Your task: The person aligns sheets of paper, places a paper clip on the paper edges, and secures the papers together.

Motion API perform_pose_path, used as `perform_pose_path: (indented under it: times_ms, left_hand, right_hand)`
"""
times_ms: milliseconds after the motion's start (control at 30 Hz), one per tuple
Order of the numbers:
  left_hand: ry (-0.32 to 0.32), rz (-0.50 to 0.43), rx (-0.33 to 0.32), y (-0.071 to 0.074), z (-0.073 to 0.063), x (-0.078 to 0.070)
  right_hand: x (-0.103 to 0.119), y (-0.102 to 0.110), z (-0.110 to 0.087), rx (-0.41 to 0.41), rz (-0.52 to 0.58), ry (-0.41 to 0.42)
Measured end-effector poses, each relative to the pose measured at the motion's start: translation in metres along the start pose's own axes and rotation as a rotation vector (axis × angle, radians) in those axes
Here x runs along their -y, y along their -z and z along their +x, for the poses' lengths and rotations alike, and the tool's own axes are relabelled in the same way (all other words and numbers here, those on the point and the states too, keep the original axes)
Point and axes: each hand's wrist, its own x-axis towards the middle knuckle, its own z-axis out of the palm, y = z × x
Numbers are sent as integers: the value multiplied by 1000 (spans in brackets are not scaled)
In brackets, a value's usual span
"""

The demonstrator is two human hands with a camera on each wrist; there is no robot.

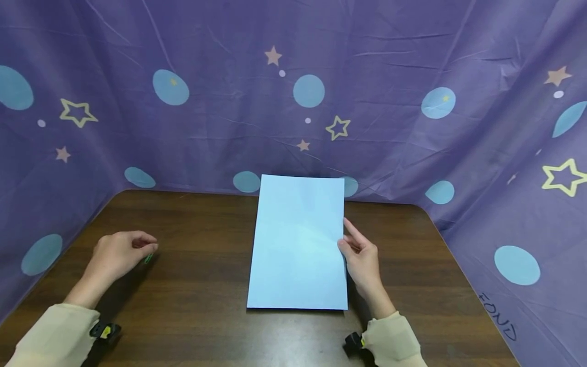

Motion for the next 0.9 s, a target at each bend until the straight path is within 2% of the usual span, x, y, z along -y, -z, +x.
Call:
perform_pose_path:
  times_ms: [333,567,900]
  left_hand:
    - [53,33,106,1,-3,14]
    - [113,34,178,3,-4,16]
    - [122,38,197,1,-4,15]
  right_hand:
    - [0,0,0,-2,2,-3]
    - [1,0,1,8,-7,-1]
    - [0,1,0,3,-8,-5]
